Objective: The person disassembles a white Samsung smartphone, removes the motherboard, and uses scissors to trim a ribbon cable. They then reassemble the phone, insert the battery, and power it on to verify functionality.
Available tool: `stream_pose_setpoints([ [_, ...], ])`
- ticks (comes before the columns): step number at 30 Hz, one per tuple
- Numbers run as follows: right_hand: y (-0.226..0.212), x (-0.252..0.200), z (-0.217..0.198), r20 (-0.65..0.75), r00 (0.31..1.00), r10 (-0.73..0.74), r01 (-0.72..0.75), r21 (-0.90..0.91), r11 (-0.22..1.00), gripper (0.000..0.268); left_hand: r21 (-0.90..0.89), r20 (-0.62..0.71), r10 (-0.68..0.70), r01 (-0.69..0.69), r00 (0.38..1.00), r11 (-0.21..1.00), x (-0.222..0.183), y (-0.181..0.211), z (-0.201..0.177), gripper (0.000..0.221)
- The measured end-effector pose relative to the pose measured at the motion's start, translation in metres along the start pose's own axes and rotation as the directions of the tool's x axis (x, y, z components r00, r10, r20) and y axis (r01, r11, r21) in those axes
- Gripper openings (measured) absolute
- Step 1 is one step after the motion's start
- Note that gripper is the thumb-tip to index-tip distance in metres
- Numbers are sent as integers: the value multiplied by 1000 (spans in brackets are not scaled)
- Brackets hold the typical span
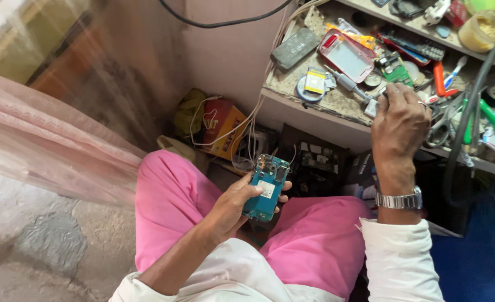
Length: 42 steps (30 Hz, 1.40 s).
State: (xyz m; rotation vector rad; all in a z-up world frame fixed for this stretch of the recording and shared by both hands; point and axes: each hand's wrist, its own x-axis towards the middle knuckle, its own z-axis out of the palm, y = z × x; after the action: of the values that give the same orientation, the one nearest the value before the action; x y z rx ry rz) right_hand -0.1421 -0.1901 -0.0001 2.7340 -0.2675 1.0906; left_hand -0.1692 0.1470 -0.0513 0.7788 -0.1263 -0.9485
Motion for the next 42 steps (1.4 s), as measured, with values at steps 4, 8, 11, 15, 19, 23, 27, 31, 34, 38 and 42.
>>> stream_pose_setpoints([
  [4, -23, -18, -31, -50, 998, -31, 35, 76, 996, 25, 34, -13, 9, -9, 1000, 999, -3, 1, 2, 51],
  [8, -76, -70, -64, 419, 882, 215, -456, 650, 608, 20, 36, -29, 44, -43, 999, 998, 3, -10, -1, 46],
  [11, -119, -120, -71, 684, 706, 185, -702, 710, 50, 19, 59, -77, 65, -61, 995, 996, 9, -28, -9, 43],
  [15, -153, -166, -66, 782, 592, 196, -753, 623, -212, 20, 102, -213, 101, -81, 972, 992, 15, -48, -21, 38],
  [19, -164, -188, -65, 781, 568, 258, -734, 623, -270, 20, 169, -225, 141, -104, 964, 980, 15, -55, -21, 37],
  [23, -167, -195, -69, 783, 567, 257, -727, 622, -292, 22, 308, -259, 138, -53, 956, 950, 14, -56, -19, 44],
  [27, -168, -197, -69, 791, 557, 253, -730, 612, -304, 22, 279, -288, 114, -31, 951, 960, 12, -58, -20, 50],
  [31, -165, -202, -68, 769, 610, 194, -689, 635, -350, 24, 336, -312, 118, -7, 943, 942, 13, -62, -21, 53],
  [34, -165, -208, -66, 769, 611, 190, -661, 627, -413, 29, 349, -326, 116, 5, 938, 937, 16, -66, -22, 57],
  [38, -167, -213, -64, 762, 629, 154, -625, 613, -483, 41, 454, -286, 200, -51, 937, 890, 19, -72, -23, 55],
  [42, -171, -217, -65, 785, 604, 139, -612, 568, -551, 49, 625, -225, 323, -118, 919, 771, 17, -76, -18, 58],
])
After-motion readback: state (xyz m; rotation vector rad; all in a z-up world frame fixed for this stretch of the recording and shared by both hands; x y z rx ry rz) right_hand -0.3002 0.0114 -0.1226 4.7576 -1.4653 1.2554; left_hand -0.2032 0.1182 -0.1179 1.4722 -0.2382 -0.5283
